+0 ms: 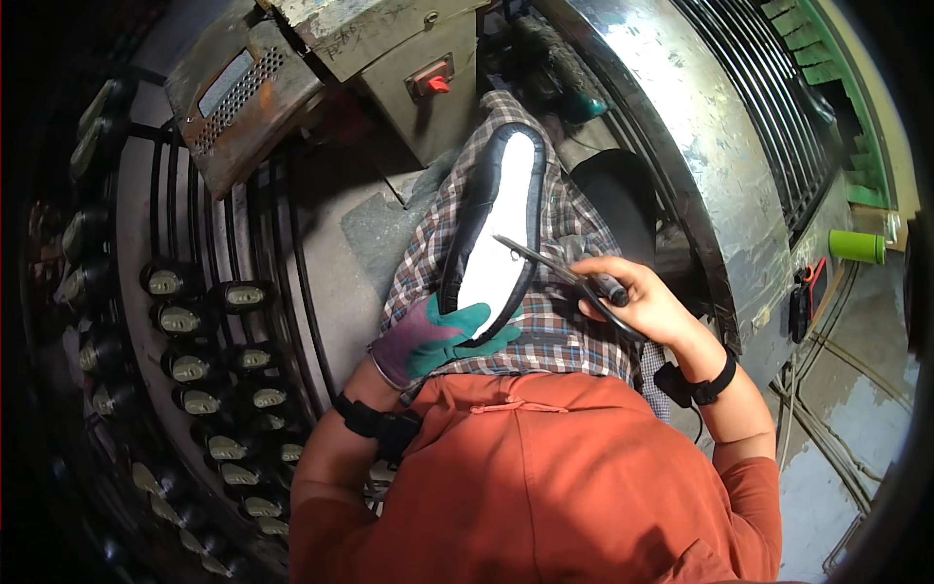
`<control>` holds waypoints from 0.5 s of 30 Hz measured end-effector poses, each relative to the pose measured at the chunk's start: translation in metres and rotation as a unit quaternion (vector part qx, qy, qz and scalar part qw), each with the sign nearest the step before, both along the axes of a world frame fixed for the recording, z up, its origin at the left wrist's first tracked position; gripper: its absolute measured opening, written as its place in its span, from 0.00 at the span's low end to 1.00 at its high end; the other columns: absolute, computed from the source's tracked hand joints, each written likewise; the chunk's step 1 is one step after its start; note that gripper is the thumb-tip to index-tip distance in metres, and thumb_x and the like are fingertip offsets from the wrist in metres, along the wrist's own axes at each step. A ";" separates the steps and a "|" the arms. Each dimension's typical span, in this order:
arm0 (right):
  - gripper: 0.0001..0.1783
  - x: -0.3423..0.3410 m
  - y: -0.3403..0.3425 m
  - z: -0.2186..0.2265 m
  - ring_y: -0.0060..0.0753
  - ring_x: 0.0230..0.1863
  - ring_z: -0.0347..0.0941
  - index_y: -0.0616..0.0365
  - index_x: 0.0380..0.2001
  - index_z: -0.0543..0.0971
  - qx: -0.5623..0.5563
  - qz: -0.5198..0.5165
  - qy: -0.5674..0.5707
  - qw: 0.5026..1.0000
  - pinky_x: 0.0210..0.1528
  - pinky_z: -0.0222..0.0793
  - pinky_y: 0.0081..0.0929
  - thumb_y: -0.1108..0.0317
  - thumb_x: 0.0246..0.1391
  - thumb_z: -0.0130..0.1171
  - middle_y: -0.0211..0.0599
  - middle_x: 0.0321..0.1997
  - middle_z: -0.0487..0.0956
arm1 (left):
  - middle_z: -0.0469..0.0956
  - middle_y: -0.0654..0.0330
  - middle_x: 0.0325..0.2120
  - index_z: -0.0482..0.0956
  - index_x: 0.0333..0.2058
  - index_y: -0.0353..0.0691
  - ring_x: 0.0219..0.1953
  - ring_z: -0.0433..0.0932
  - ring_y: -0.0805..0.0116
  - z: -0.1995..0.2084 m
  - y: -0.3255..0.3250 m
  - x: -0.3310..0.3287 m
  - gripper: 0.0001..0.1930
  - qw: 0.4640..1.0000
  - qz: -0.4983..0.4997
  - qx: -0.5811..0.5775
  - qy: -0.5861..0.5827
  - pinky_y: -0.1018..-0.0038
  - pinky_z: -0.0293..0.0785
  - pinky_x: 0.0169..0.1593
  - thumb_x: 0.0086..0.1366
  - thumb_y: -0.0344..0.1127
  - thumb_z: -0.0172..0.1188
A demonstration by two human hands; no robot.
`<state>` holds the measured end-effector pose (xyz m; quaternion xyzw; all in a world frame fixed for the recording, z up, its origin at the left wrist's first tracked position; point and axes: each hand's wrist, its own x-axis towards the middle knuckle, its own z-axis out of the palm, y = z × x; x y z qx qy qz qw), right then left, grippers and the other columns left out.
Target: The recorder is marking and trimming shoe components using a pen and scissors in an industrial setting.
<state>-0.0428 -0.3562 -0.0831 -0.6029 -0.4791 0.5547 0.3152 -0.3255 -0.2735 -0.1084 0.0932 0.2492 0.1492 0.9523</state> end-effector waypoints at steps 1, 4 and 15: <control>0.27 -0.001 -0.001 0.001 0.35 0.40 0.78 0.54 0.49 0.77 0.056 0.025 -0.084 0.995 0.39 0.72 0.26 0.79 0.40 0.63 0.41 0.41 0.79 | 0.65 0.45 0.57 0.57 0.61 0.32 0.59 0.65 0.40 0.000 -0.001 0.001 0.42 1.000 -0.003 0.003 -0.003 0.50 0.64 0.63 0.50 0.30 0.70; 0.24 -0.008 -0.001 0.030 0.39 0.30 0.76 0.51 0.45 0.79 0.156 0.112 -0.349 0.917 0.30 0.72 0.32 0.73 0.38 0.65 0.37 0.32 0.75 | 0.66 0.46 0.56 0.57 0.61 0.32 0.59 0.65 0.40 -0.004 -0.003 -0.001 0.41 1.000 0.005 0.008 -0.002 0.51 0.65 0.62 0.52 0.33 0.70; 0.37 -0.013 -0.008 0.057 0.29 0.22 0.69 0.41 0.51 0.75 0.281 0.249 -0.527 0.763 0.18 0.66 0.26 0.64 0.28 0.69 0.30 0.28 0.66 | 0.65 0.46 0.56 0.55 0.62 0.30 0.60 0.65 0.42 -0.011 -0.004 0.005 0.39 0.997 -0.041 0.060 0.032 0.53 0.65 0.63 0.55 0.30 0.65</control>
